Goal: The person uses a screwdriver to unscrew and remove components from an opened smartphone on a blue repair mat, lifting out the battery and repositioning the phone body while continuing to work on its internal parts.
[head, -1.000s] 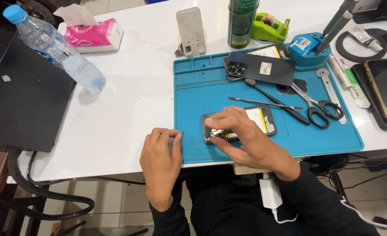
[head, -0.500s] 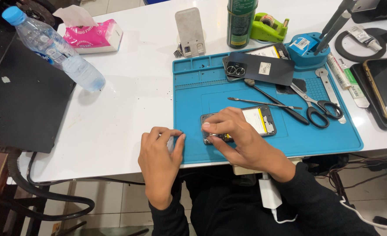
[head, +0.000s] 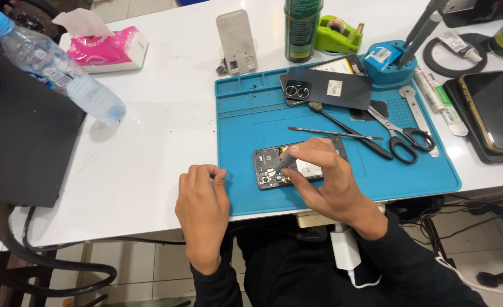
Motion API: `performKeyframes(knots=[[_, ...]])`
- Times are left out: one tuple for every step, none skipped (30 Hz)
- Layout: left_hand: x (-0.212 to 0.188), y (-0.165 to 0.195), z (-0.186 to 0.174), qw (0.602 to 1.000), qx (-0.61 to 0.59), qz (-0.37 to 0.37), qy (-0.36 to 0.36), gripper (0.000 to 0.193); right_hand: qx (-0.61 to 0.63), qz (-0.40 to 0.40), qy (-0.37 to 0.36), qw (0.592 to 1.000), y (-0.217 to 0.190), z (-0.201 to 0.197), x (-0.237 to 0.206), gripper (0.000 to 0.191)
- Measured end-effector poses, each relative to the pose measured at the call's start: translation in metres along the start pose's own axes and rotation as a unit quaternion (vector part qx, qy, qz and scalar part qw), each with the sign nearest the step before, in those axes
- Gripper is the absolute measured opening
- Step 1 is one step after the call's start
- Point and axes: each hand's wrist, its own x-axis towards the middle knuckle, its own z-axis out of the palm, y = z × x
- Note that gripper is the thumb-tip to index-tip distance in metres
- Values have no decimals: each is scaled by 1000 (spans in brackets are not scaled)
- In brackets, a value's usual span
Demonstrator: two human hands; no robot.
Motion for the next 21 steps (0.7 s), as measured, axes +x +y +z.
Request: performKeyframes(knots=[[0, 0, 1, 1000, 3, 3, 5, 20, 0, 3, 4, 1000, 1, 1, -1, 60], [0, 1, 1, 1000, -6, 6, 9, 23, 0, 6, 8, 1000, 3, 3, -2, 60], [1, 3, 2, 1000, -14, 8, 12, 25, 1, 9, 12, 1000, 4, 4, -4, 60], [1, 4, 3, 1000, -23, 11, 17, 28, -1, 10, 14, 1000, 6, 6, -5, 60], [3, 6, 3, 999, -41, 14, 17, 28, -2, 12, 16, 1000, 7, 8, -7, 60], [4, 8, 5, 998, -60, 16, 18, 29, -4, 13, 18, 1000, 8, 9, -8, 60], [4, 10, 6, 997, -79, 18, 18, 29, 3, 12, 20, 1000, 9, 10, -10, 60], [3, 13, 7, 993, -116, 7, 14, 27, 10, 11, 22, 1000, 9, 10, -12, 60], [2, 15, 8, 988, -154, -3, 10, 25, 17, 9, 24, 1000, 10, 10, -14, 60], [1, 18, 9, 981, -192, -12, 5, 23, 32, 11, 30, 999, 11, 11, -16, 61], [1, 20, 11, 976, -217, -4, 14, 23, 46, 13, 37, 998, 11, 12, -17, 62], [0, 22, 13, 970, -241, 4, 22, 24, 59, 16, 44, 997, 12, 13, -19, 62], [-1, 24, 15, 964, -265, 11, 31, 25, 73, 11, 45, 996, 12, 14, -20, 63], [-2, 26, 18, 959, -282, -14, 22, 26, 88, 6, 46, 995, 13, 14, -21, 64], [-1, 27, 22, 954, -298, -39, 14, 27, 102, 0, 47, 994, 14, 14, -22, 65], [-1, 28, 25, 947, -314, -64, 6, 28, 108, 1, 51, 993, 14, 15, -23, 64], [0, 26, 27, 947, -314, -64, 5, 28, 114, 3, 55, 992, 15, 15, -23, 64], [1, 25, 28, 947, -314, -63, 4, 28, 121, 4, 58, 991, 15, 15, -24, 63], [1, 23, 29, 947, -314, -63, 3, 27, 121, 5, 56, 991, 16, 15, -24, 63], [0, 21, 29, 947, -316, -64, -6, 27, 124, 8, 53, 991, 16, 14, -24, 63], [0, 19, 30, 946, -317, -65, -13, 26, 128, 9, 48, 991, 17, 14, -24, 62]])
